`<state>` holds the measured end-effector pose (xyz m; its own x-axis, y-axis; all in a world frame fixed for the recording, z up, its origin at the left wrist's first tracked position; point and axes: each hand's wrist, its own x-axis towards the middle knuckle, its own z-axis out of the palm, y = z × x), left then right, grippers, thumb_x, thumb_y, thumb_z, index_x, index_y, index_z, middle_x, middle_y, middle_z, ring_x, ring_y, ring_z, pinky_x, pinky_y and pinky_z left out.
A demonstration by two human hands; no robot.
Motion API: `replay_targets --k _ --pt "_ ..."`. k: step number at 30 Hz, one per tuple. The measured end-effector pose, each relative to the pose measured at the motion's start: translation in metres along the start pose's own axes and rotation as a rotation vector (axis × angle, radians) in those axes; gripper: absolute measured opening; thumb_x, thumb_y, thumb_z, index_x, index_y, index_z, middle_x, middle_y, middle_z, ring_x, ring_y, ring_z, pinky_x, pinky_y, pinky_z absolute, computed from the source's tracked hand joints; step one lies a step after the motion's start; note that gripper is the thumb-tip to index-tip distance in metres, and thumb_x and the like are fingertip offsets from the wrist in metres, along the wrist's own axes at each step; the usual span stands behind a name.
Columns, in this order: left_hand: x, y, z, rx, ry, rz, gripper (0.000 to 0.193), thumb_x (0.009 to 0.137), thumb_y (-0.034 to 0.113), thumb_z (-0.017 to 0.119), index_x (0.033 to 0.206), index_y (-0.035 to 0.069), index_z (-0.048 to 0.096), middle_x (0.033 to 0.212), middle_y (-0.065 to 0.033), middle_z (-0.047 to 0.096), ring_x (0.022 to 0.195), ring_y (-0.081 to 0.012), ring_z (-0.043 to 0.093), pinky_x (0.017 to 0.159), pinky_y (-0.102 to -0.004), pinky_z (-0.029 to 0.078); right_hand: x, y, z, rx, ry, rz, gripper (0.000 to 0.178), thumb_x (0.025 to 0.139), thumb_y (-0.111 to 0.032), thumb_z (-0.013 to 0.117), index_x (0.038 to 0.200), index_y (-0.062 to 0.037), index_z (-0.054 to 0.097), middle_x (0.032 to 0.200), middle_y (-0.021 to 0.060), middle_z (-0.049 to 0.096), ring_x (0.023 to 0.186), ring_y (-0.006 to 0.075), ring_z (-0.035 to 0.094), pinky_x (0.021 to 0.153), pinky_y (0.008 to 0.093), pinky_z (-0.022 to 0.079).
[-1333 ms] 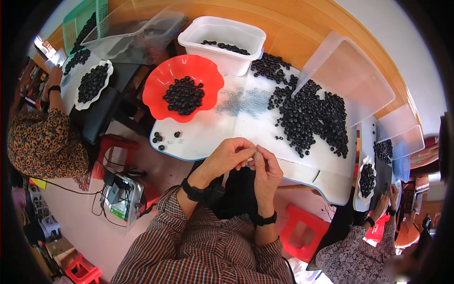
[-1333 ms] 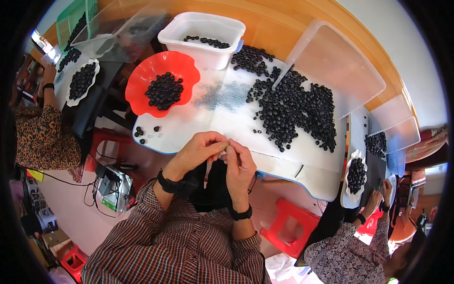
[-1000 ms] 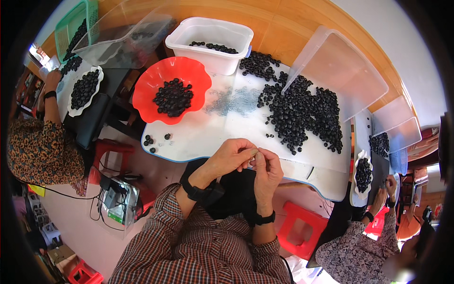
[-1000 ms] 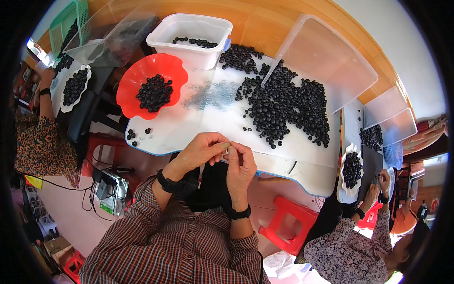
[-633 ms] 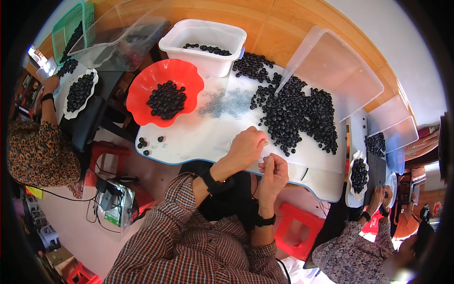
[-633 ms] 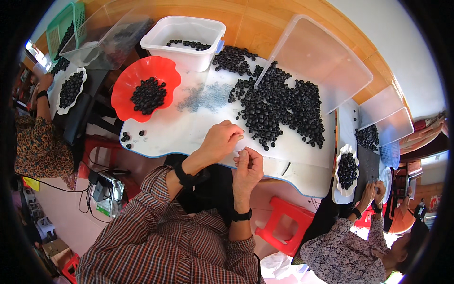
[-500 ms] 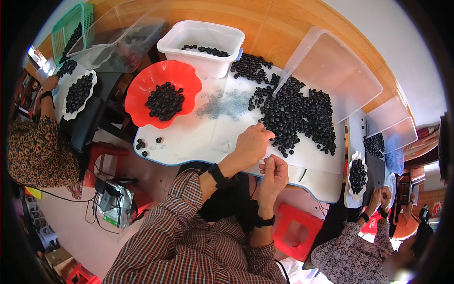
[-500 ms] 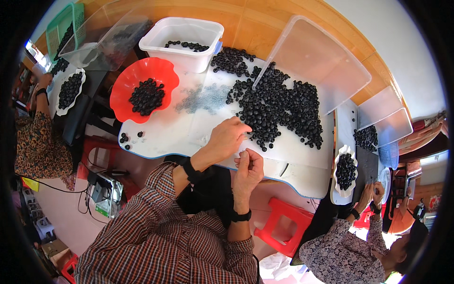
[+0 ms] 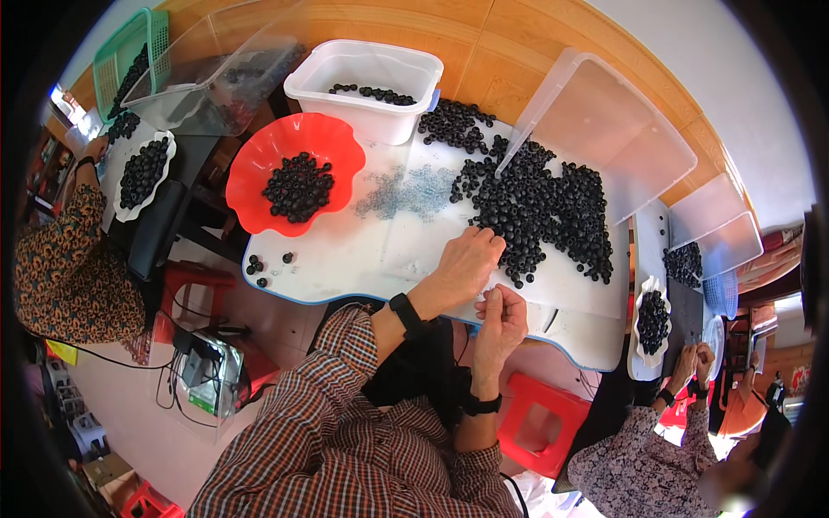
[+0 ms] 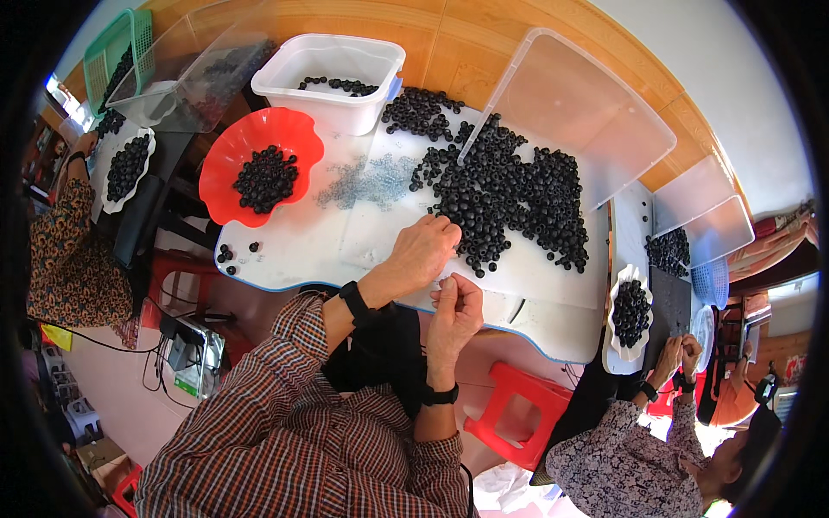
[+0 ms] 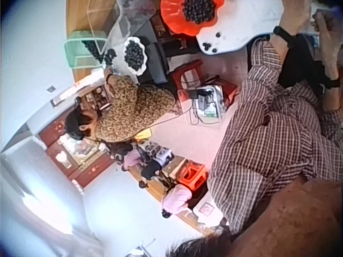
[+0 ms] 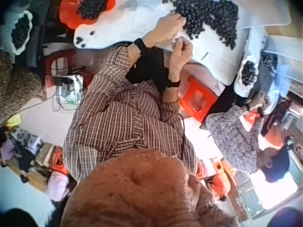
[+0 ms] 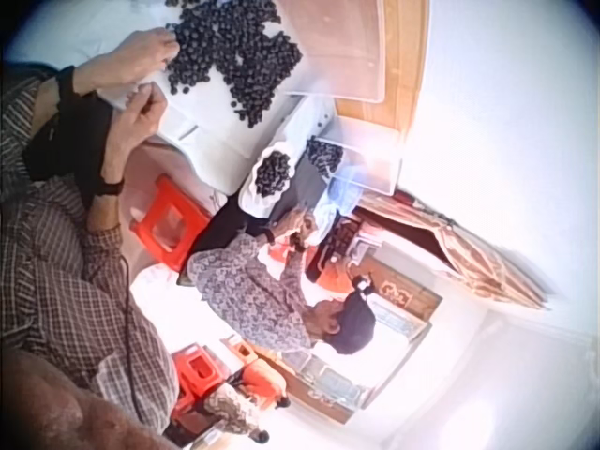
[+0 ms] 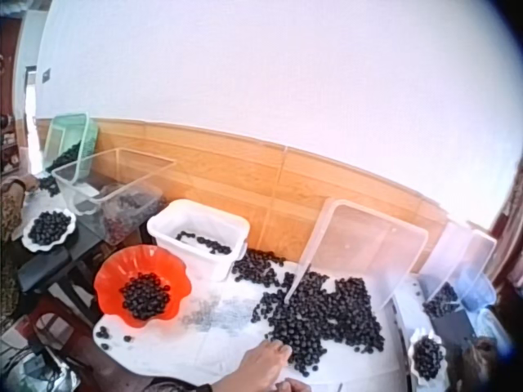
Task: Sort and inspect small black rubber or plastic components at a workstation.
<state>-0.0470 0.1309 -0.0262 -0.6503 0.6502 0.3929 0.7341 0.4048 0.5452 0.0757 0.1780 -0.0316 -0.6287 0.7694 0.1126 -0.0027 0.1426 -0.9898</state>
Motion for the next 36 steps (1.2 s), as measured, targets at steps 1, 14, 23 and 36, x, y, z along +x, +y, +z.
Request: replay_targets --k 1,14,23,36 --pt "0.0 0.0 0.0 0.0 0.001 0.001 0.014 0.079 0.014 0.066 0.085 0.006 0.056 0.086 -0.0084 0.056 0.087 -0.0285 0.058 0.065 -0.0415 0.051 0.0 -0.001 0.0 0.0 0.002 0.001 0.016 0.095 -0.013 0.06 0.1 0.0026 0.061 0.081 0.0049 0.063 0.066 0.0085 0.058 0.06 0.0217 0.048" --pt "-0.034 -0.015 -0.043 -1.365 -0.109 -0.519 0.021 0.096 0.011 0.056 0.11 0.0 0.065 0.086 -0.0029 0.066 0.071 -0.0062 0.058 0.066 -0.0211 0.05 -0.005 -0.017 0.003 0.146 -0.031 0.019 0.014 0.094 -0.01 0.062 0.101 0.0018 0.062 0.083 0.0051 0.064 0.068 0.0089 0.059 0.06 0.0215 0.049" --pt "-0.061 -0.012 -0.058 -1.751 -0.06 -0.601 0.025 0.098 0.013 0.055 0.114 -0.005 0.062 0.09 -0.0073 0.066 0.071 -0.0086 0.061 0.065 -0.0225 0.052 -0.008 -0.026 0.012 0.309 -0.141 0.003 0.011 0.091 -0.004 0.064 0.1 0.0034 0.064 0.091 0.0034 0.061 0.071 0.0074 0.056 0.063 0.0202 0.047" --pt "-0.075 -0.003 -0.062 -1.754 0.017 -0.659 0.024 0.098 0.014 0.056 0.113 -0.003 0.063 0.087 -0.0073 0.067 0.07 -0.01 0.065 0.063 -0.0234 0.056 -0.015 -0.029 0.025 0.378 -0.186 0.006 0.011 0.09 -0.001 0.064 0.1 0.0037 0.065 0.093 0.0051 0.061 0.079 0.0103 0.061 0.069 0.0218 0.049"
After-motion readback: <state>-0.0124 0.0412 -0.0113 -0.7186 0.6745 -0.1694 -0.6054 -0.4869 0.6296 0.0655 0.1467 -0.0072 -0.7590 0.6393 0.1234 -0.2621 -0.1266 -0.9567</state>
